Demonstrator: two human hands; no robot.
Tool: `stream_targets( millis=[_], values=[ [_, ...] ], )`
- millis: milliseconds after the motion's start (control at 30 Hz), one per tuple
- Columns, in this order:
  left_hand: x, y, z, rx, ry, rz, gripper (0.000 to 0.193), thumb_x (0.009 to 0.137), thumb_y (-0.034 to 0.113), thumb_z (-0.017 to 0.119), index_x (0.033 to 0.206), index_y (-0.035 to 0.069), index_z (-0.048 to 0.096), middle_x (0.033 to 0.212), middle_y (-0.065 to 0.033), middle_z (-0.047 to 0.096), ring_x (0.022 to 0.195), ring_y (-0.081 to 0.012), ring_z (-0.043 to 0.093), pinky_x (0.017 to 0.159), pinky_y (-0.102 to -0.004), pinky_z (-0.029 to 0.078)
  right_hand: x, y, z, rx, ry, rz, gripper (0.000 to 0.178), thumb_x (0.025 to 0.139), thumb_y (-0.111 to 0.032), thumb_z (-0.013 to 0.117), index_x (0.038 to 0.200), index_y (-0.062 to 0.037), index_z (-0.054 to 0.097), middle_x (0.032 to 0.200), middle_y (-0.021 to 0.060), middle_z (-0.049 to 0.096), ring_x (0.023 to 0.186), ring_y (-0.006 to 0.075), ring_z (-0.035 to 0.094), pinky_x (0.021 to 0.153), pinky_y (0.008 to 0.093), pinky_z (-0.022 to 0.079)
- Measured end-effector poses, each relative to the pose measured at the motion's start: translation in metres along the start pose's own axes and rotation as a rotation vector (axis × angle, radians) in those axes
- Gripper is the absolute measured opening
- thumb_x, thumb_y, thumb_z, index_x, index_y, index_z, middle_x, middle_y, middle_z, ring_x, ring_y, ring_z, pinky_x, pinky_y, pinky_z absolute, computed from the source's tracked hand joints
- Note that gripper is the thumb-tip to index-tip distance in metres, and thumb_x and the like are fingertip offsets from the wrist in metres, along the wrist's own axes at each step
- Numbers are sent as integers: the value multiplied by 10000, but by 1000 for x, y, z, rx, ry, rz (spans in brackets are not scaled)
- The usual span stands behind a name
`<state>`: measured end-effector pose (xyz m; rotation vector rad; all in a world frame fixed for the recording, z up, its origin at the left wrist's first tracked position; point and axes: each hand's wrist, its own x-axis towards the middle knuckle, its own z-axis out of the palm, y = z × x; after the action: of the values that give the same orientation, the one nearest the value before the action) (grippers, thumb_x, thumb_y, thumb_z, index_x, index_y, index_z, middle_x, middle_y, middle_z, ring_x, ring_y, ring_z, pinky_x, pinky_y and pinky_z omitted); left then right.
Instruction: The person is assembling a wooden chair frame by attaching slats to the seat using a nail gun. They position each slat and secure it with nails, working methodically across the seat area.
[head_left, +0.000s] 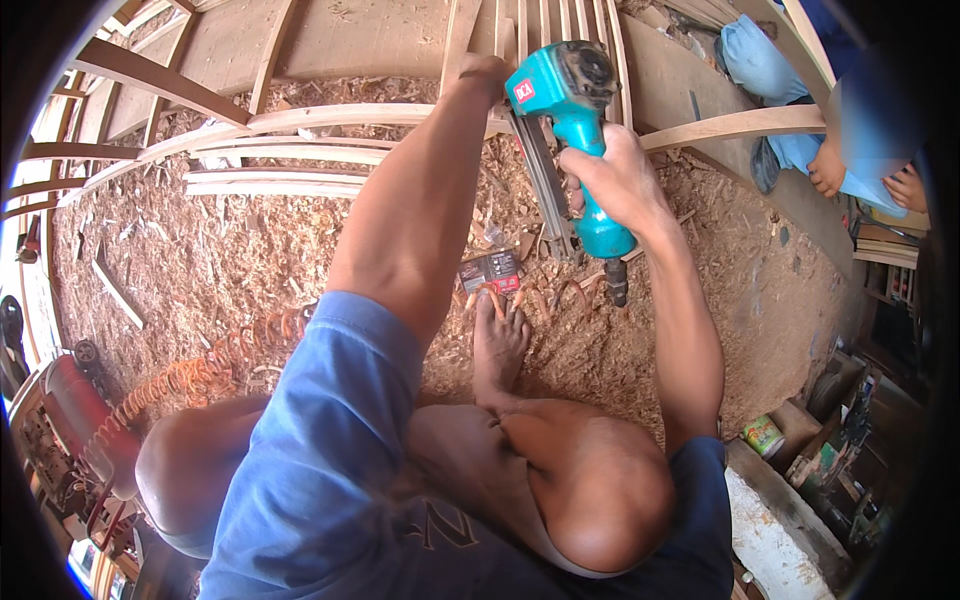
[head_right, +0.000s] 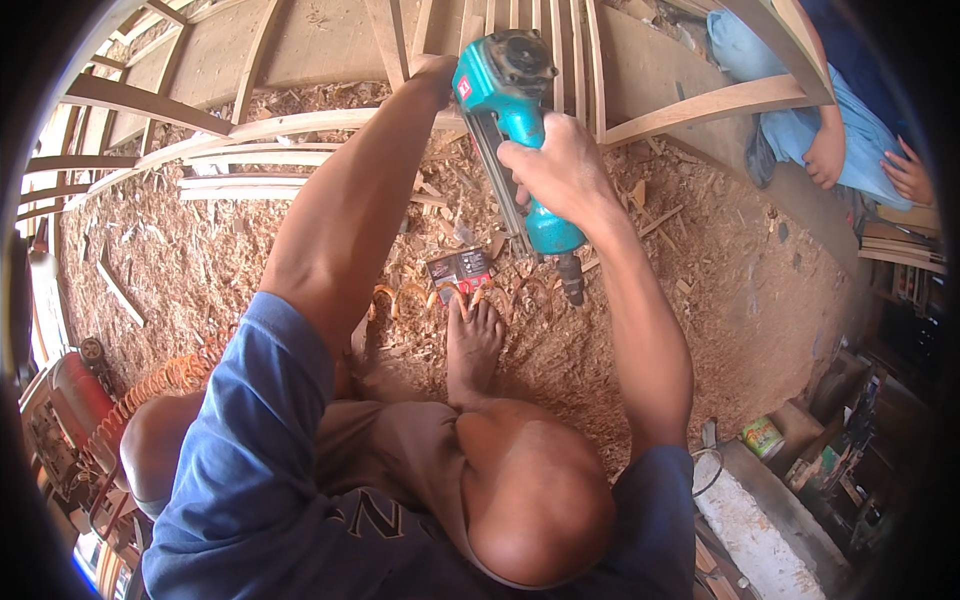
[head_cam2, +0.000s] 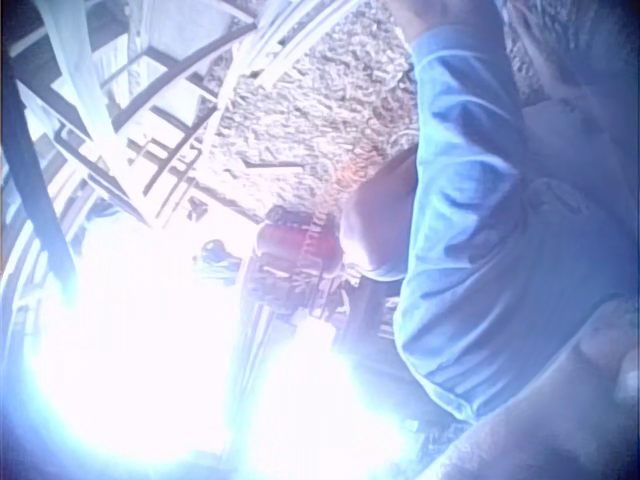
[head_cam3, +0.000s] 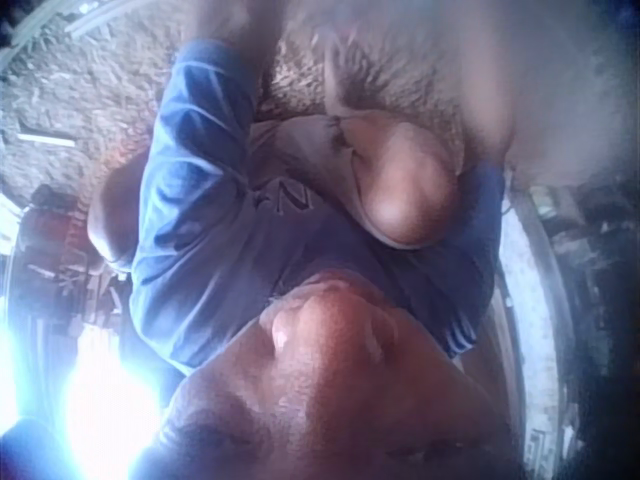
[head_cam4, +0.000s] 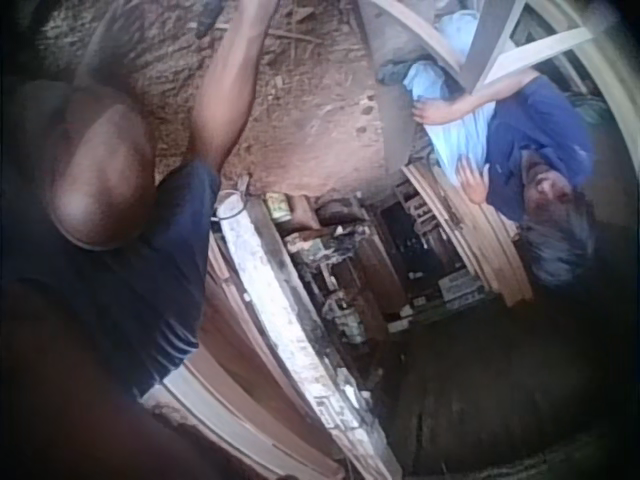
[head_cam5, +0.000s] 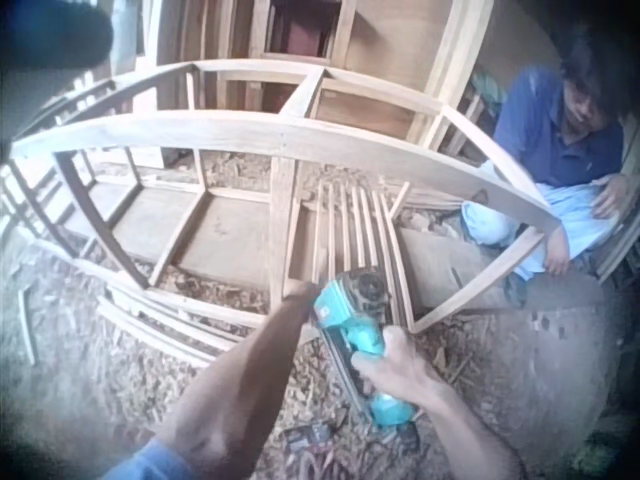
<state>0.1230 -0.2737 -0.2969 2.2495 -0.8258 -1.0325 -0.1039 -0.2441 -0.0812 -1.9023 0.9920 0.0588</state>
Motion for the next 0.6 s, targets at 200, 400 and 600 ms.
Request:
stream_targets(
  millis=[200, 400, 600],
  values=[
    [-41, 32, -18, -315, 105, -294, 403, 895, 343, 686, 1069, -21, 689, 1027, -160, 700, 950, -243, 683, 744, -419, 560, -11, 10, -16, 177, 5, 27, 189, 810, -201, 636, 800, -12, 626, 674, 66, 632, 544, 154, 646, 518, 325, 531],
    [-103, 47, -26, -309, 481, 68, 593, 999, 368, 495, 1397, -71, 502, 1270, -308, 639, 1148, -428, 648, 937, -438, 533, -16, 4, -30, 173, 18, 21, 168, 813, -184, 628, 782, -20, 622, 663, 62, 633, 543, 154, 646, 514, 329, 529],
    [-247, 9, 27, -511, 487, 78, 335, 1001, 236, 540, 1169, 0, 708, 990, -167, 752, 899, -244, 709, 835, -389, 555, 2, -14, -26, -2, -37, -10, 193, 813, -209, 625, 781, -19, 632, 667, 67, 648, 546, 165, 660, 544, 340, 535]
  ],
)
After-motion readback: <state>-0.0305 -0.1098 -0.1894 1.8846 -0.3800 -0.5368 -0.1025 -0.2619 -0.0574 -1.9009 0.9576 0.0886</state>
